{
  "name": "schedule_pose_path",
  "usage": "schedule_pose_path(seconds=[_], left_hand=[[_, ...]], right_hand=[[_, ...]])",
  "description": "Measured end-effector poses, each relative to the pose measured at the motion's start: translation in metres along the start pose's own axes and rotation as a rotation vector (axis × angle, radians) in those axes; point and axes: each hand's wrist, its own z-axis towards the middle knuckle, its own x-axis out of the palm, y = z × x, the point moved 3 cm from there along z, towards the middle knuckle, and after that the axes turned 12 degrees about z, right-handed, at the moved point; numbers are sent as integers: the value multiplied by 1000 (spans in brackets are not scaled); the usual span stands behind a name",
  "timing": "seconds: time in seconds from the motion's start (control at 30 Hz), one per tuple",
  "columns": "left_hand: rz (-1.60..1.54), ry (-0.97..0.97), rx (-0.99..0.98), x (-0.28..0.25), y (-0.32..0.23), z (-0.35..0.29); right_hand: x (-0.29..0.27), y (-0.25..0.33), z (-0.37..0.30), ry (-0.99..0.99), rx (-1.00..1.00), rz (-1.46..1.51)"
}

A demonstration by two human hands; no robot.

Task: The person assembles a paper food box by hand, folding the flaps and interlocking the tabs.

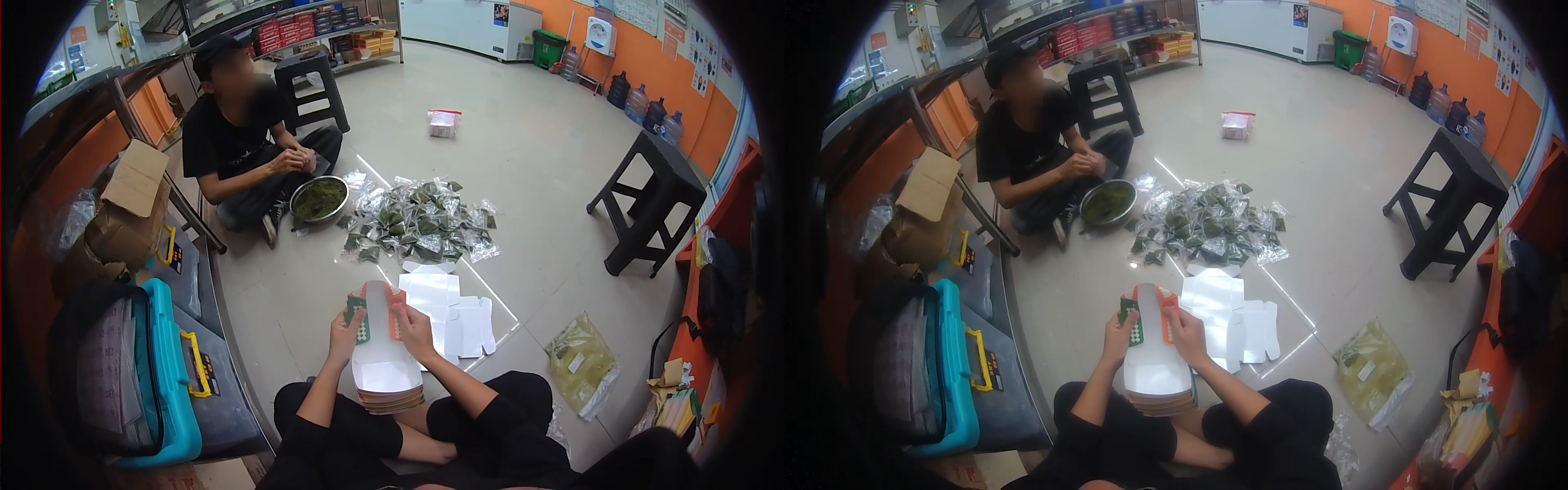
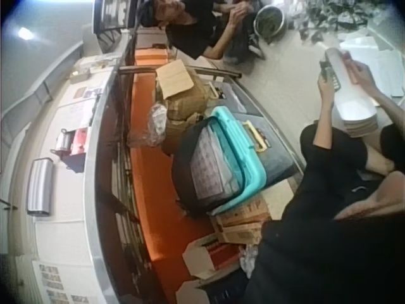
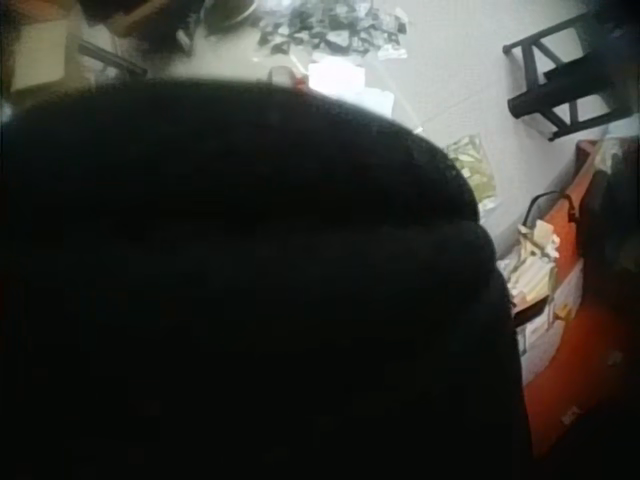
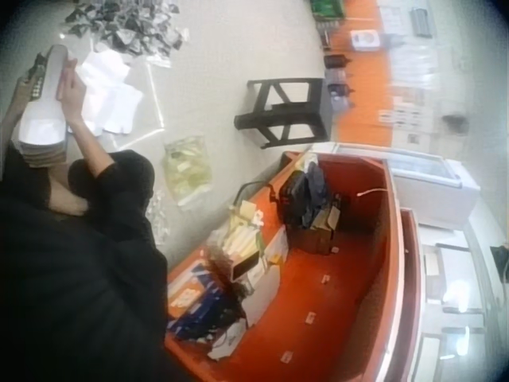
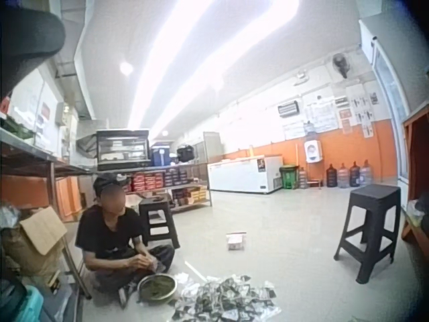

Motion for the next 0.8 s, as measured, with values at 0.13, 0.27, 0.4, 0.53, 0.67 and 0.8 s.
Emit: schedule_pose_path(seconds=[0.13,0.27,0.4,0.53,0.67,0.8], left_hand=[[27,0,34,-3,0,4],[31,-100,83,-22,-7,12],[109,-306,156,-59,-5,25],[141,-470,145,-87,8,29],[99,-446,137,-82,27,48],[30,-493,-12,-91,50,59]], right_hand=[[-7,3,10,132,41,-39],[-11,3,11,240,131,-177],[-10,-12,-1,288,294,-595],[16,-31,-20,398,692,-303],[19,-84,-13,310,351,-329],[21,-103,-21,237,118,-389]])
